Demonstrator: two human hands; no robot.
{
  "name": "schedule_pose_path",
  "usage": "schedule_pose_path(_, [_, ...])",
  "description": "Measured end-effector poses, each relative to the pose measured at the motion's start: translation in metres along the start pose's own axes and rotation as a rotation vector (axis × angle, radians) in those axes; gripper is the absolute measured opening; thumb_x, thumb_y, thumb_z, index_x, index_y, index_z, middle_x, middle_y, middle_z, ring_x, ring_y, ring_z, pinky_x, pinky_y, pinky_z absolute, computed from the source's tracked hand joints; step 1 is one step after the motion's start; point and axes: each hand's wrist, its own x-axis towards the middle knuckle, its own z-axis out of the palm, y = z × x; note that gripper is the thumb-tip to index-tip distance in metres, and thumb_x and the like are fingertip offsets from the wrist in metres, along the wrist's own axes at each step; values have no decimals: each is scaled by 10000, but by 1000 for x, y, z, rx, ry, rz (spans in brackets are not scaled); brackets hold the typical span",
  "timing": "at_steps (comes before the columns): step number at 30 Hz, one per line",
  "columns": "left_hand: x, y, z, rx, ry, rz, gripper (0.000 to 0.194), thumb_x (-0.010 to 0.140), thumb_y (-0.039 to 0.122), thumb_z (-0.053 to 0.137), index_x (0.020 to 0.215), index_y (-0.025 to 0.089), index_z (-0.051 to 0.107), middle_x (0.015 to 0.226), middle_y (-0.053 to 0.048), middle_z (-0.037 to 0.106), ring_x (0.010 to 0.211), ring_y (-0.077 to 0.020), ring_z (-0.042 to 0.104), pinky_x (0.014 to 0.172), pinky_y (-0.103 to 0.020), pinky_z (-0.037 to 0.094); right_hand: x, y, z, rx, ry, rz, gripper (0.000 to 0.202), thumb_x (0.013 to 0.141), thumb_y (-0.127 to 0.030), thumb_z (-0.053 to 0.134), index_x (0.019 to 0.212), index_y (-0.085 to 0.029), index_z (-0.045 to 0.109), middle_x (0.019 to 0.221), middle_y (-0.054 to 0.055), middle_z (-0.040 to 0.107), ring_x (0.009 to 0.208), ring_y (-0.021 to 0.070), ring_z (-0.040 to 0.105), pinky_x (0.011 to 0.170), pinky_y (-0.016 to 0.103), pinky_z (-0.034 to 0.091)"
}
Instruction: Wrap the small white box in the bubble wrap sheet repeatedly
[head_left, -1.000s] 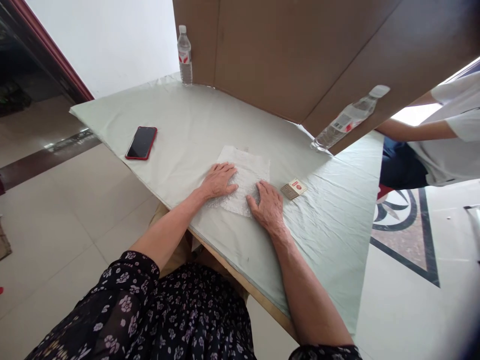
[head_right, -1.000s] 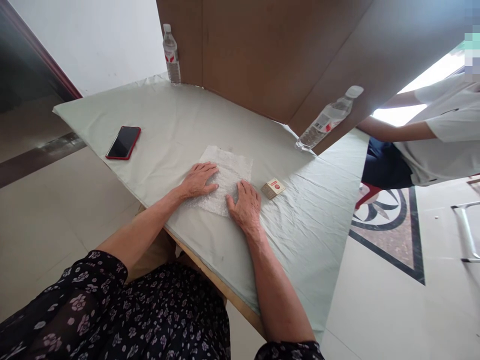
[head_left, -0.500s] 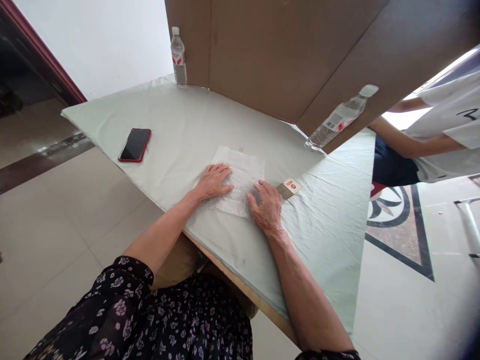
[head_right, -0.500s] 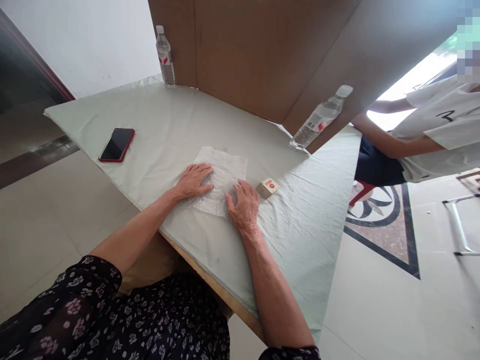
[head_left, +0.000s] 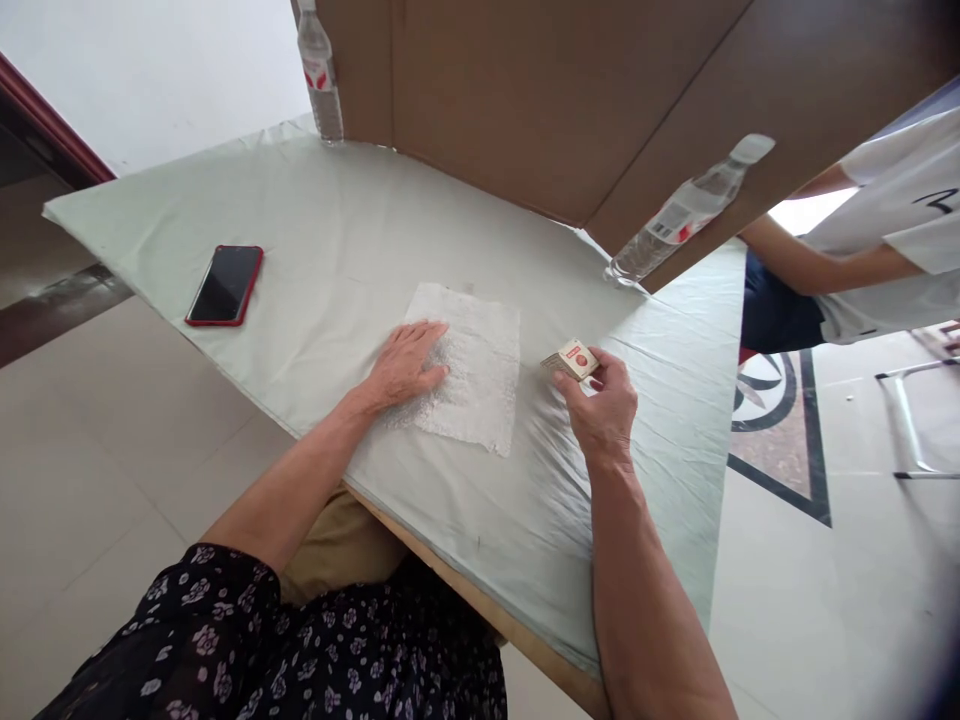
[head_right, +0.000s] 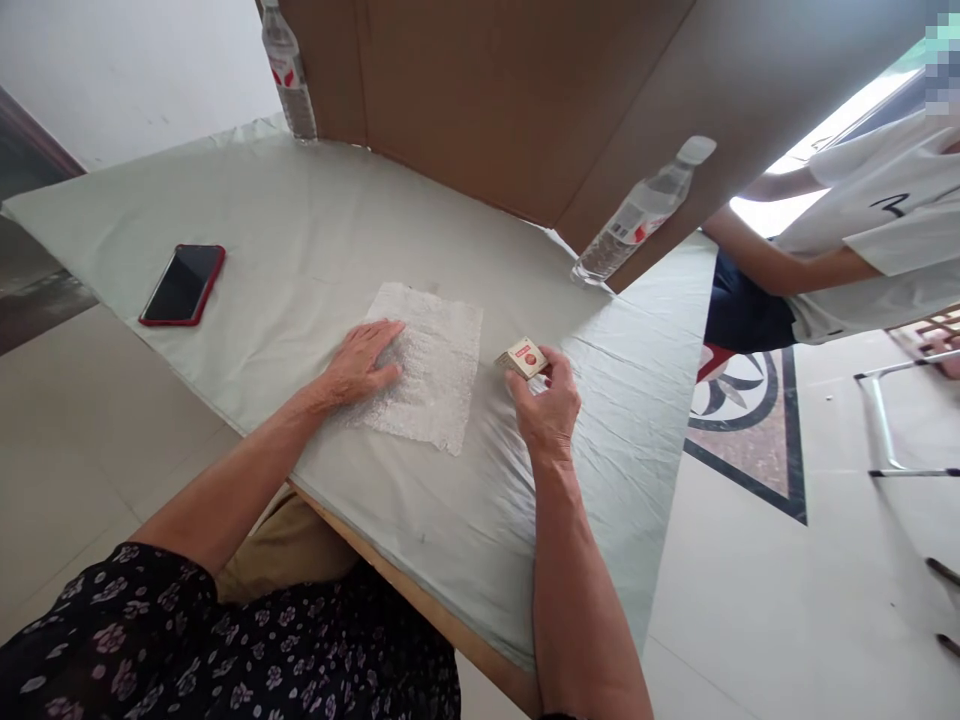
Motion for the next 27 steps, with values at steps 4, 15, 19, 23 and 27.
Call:
schedule_pose_path(4, [1, -6, 4, -93, 65, -24, 624, 901, 220, 395, 1517, 131, 356, 1551, -134, 455, 1468, -256, 374, 1228, -469, 272, 5, -52, 18, 135, -182, -176, 457, 725, -351, 726, 1157, -244, 620, 1138, 57, 712, 978, 226, 658, 886, 413, 515])
schedule_pose_path(15, [3, -7, 12, -52, 155, -46, 621, 842, 110, 395, 1462, 110, 425, 1490, -146, 527, 1430, -253, 430, 1210, -462, 322, -6, -41, 79, 49, -494, -338, 549, 783, -366, 687, 1308, -262, 564, 1316, 102, 673, 1185, 329, 624, 1027, 547, 444])
schedule_pose_path(19, [2, -6, 14, -3, 160, -35, 609, 832, 84, 391, 1438, 97, 453, 1474, -149, 541, 1425, -251, 439, 1212, -455, 322, -8, -37, 77, 88, -489, -321, 539, 787, -389, 692, 1298, -267, 568, 1285, 100, 688, 1151, 319, 648, 1014, 536, 459])
schedule_pose_path(23, [1, -7, 15, 8, 165, -15, 600, 824, 72, 400, 1416, 129, 479, 1463, -129, 557, 1419, -248, 448, 1205, -460, 335, -7, -40, 76, 94, -517, -344, 486, 787, -386, 700, 1248, -264, 604, 1254, 91, 705, 1157, 315, 649, 1016, 519, 459])
schedule_pose_path(27, [0, -7, 14, -6, 164, -16, 578, 828, 64, 412, 1394, 136, 502, 1454, -128, 565, 1415, -248, 455, 1206, -465, 340, -9, -40, 76, 55, -517, -350, 491, 800, -387, 689, 1263, -245, 604, 1249, 98, 705, 1157, 313, 646, 1021, 511, 453])
